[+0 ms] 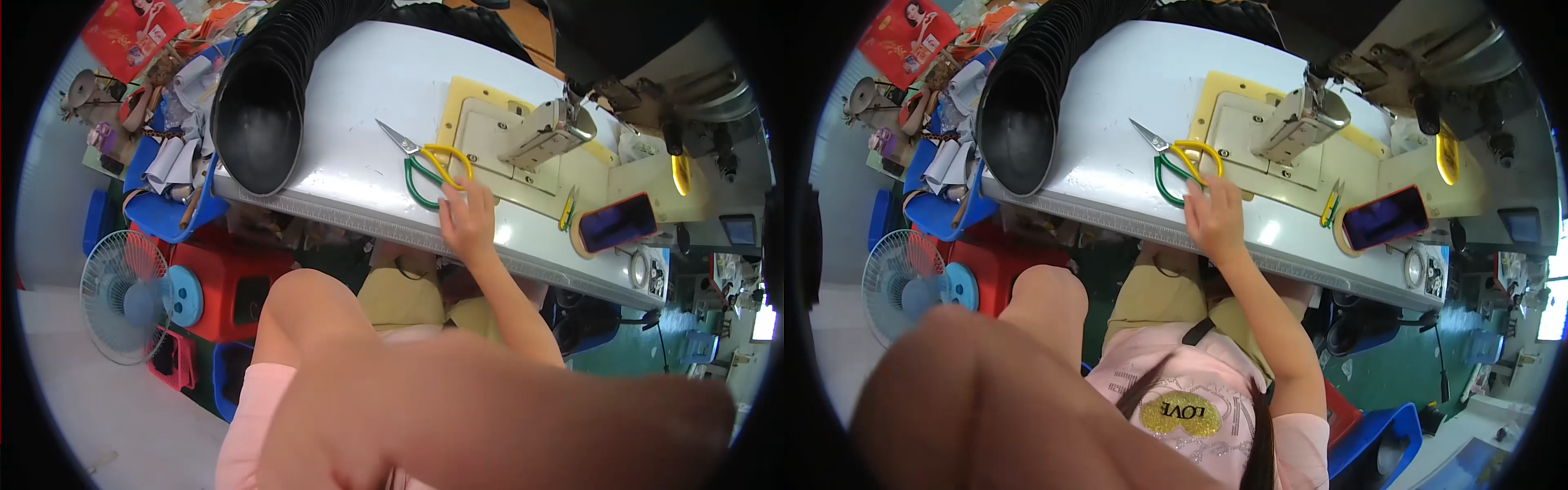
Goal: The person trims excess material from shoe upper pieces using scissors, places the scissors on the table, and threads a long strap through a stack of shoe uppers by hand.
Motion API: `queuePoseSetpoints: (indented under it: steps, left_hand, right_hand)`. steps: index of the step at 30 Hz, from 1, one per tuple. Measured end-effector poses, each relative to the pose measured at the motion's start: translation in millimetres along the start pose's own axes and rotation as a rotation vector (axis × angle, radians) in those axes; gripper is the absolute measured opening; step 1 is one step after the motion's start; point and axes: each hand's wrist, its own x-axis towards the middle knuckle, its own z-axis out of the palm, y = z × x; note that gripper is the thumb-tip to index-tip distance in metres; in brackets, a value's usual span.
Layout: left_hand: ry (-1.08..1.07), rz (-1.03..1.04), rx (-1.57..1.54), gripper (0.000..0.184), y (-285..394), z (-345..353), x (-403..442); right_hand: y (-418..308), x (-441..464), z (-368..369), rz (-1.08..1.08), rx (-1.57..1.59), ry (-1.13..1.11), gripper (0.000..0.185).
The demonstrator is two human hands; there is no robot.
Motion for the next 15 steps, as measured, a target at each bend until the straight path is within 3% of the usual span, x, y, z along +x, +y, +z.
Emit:
queuePoseSetpoints:
  steps: [3, 5, 8, 9, 10, 12, 13, 15]
  left_hand:
    - [0.093, 0.016, 0.053, 0.02, 0.5, -11.9, -7.7]
    - [0.218, -0.023, 0.19, 0.02, -2.8, -40.6, -17.3]
    - [0.217, -0.229, 0.493, 0.018, -23.6, -108.1, -60.5]
    - [0.258, -0.394, 0.59, 0.017, -34.1, -122.2, -83.7]
    - [0.301, -0.56, 0.684, 0.016, -45.6, -133.2, -109.8]
    - [0.145, -0.836, 0.921, 0.019, -73.1, -152.3, -166.9]
    - [0.058, -0.894, 0.986, 0.02, -88.5, -162.5, -203.3]
    - [-0.124, -0.985, 1.117, 0.022, -116.1, -181.8, -259.0]
  right_hand:
    - [-28.9, -52.4, -8.0, -0.275, 0.259, -0.141, 0.029]
    - [-52.2, -68.9, -11.1, -0.299, 0.294, -0.469, 0.033]
    - [-45.9, -116.3, 15.3, 0.143, 0.512, -0.788, 0.028]
    - [-40.1, -124.8, 22.1, 0.264, 0.561, -0.865, 0.027]
    - [-28.3, -128.4, 19.3, 0.338, 0.591, -0.925, 0.027]
    - [7.2, -172.3, 38.1, 0.388, 0.587, -1.17, 0.032]
    - [15.7, -173.7, 34.9, 0.575, 0.274, -1.079, 0.037]
    - [51.4, -223.7, 48.9, 0.623, 0.113, -0.808, 0.037]
